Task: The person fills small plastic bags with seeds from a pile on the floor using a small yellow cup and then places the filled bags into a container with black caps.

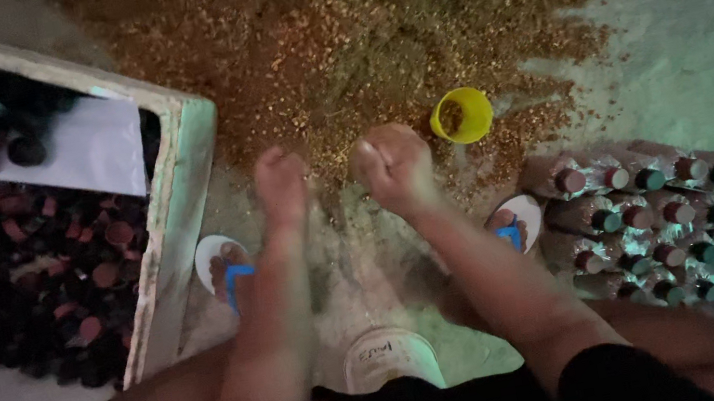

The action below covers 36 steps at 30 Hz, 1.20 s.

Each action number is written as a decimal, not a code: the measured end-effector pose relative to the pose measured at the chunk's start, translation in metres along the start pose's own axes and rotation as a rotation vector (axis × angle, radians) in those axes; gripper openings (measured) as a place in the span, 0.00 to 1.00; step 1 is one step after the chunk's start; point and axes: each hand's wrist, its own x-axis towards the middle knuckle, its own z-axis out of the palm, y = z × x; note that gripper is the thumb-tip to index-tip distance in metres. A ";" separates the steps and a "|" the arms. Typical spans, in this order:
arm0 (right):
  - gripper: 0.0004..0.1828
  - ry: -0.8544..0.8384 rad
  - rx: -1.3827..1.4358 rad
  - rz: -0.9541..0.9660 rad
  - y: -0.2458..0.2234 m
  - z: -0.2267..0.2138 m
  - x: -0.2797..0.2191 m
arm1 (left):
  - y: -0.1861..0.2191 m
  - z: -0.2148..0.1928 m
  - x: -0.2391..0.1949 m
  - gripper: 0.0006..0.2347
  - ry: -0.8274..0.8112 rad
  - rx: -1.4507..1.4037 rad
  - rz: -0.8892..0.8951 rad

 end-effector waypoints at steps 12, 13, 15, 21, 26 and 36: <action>0.33 0.032 -0.293 -0.294 0.025 0.016 0.001 | 0.019 0.029 -0.015 0.22 -0.094 0.554 0.065; 0.33 -0.085 -0.134 -0.217 0.015 0.013 0.008 | -0.005 0.023 0.007 0.27 -0.190 0.676 0.072; 0.34 -0.198 0.018 -0.145 -0.002 -0.001 0.013 | -0.001 0.020 0.006 0.33 -0.286 0.795 0.086; 0.18 -0.174 0.508 -0.124 -0.046 -0.040 -0.002 | 0.093 0.038 -0.114 0.33 -0.583 0.805 0.211; 0.20 -0.011 0.234 -0.024 -0.070 -0.039 -0.016 | 0.043 0.060 -0.084 0.47 -0.481 0.953 0.224; 0.37 0.137 0.061 0.214 -0.033 -0.011 -0.014 | -0.109 0.070 0.027 0.39 -0.409 1.092 0.065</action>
